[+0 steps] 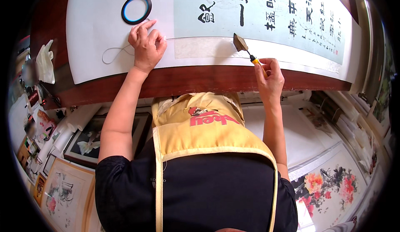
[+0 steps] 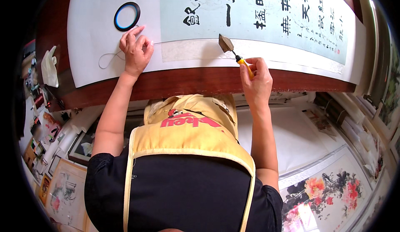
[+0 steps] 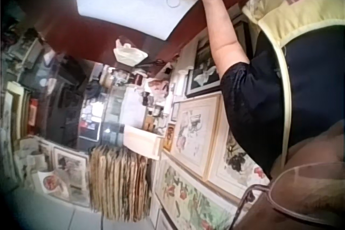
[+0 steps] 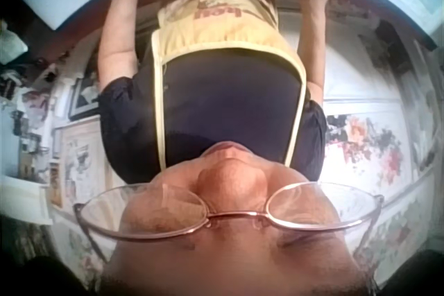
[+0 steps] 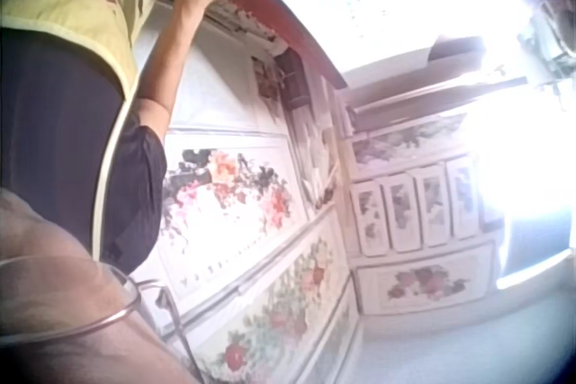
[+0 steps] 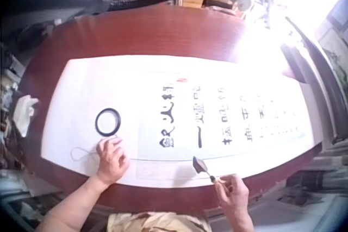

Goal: The person mounts a calligraphy scroll onto a wooden table using a spatula to smooth a translucent backing sheet. They apply adhesive tape along the edges, trim excess material with scissors, and press the sheet down to secure the artwork. The person then covers the mounted scroll with a protective white sheet and smooths it out.

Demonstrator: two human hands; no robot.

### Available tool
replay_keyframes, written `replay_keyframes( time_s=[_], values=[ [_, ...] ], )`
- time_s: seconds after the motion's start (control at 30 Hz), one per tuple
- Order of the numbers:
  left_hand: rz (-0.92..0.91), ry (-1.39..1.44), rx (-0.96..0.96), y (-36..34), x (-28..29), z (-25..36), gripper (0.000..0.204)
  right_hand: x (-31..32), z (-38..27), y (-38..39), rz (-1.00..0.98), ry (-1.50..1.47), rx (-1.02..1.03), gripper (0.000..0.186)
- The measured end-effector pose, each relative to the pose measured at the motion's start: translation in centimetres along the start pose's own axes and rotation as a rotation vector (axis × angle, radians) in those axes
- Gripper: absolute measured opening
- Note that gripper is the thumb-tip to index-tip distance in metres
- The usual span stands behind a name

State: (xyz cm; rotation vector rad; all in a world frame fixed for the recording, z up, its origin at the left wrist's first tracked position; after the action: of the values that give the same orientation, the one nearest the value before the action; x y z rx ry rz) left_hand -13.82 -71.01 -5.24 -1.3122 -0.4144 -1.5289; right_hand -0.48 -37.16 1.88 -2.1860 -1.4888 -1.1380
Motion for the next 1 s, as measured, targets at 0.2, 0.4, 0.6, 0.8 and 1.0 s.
replay_keyframes(
  time_s=[0.2, 0.4, 0.6, 0.8, 1.0],
  values=[
    [0.009, -0.011, 0.016, 0.3, -0.2, -0.2, 0.014, -0.3, -0.3, -0.4, 0.021, 0.109, 0.126, 0.012],
    [0.006, 0.016, 0.016, 0.3, -0.1, -0.3, 0.015, -0.5, -0.1, -0.8, 0.043, 0.145, 0.139, 0.013],
    [0.018, 0.029, 0.009, 0.2, -0.1, -0.2, 0.015, -1.2, -1.0, -0.8, -0.004, 0.187, 0.127, 0.013],
    [0.002, 0.031, 0.018, 0.3, 0.1, -0.3, 0.016, -3.2, -3.6, -0.5, -0.064, 0.209, 0.212, 0.013],
    [-0.020, 0.006, 0.037, 0.2, 0.3, -0.3, 0.015, -5.5, -5.9, 0.0, -0.112, 0.349, 0.239, 0.014]
  ],
)
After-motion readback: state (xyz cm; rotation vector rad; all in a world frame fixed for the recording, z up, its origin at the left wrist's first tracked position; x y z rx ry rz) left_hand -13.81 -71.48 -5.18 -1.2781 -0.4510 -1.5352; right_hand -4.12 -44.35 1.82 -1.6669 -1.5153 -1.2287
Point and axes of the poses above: each hand's wrist, its own y-axis away from the middle knuckle, its own x-axis out of the back of the hand, z = x × y, the point moved 4 cm from there along -y, towards the middle knuckle, and after that the axes turned 3 degrees about -x, right-handed, at the moved point
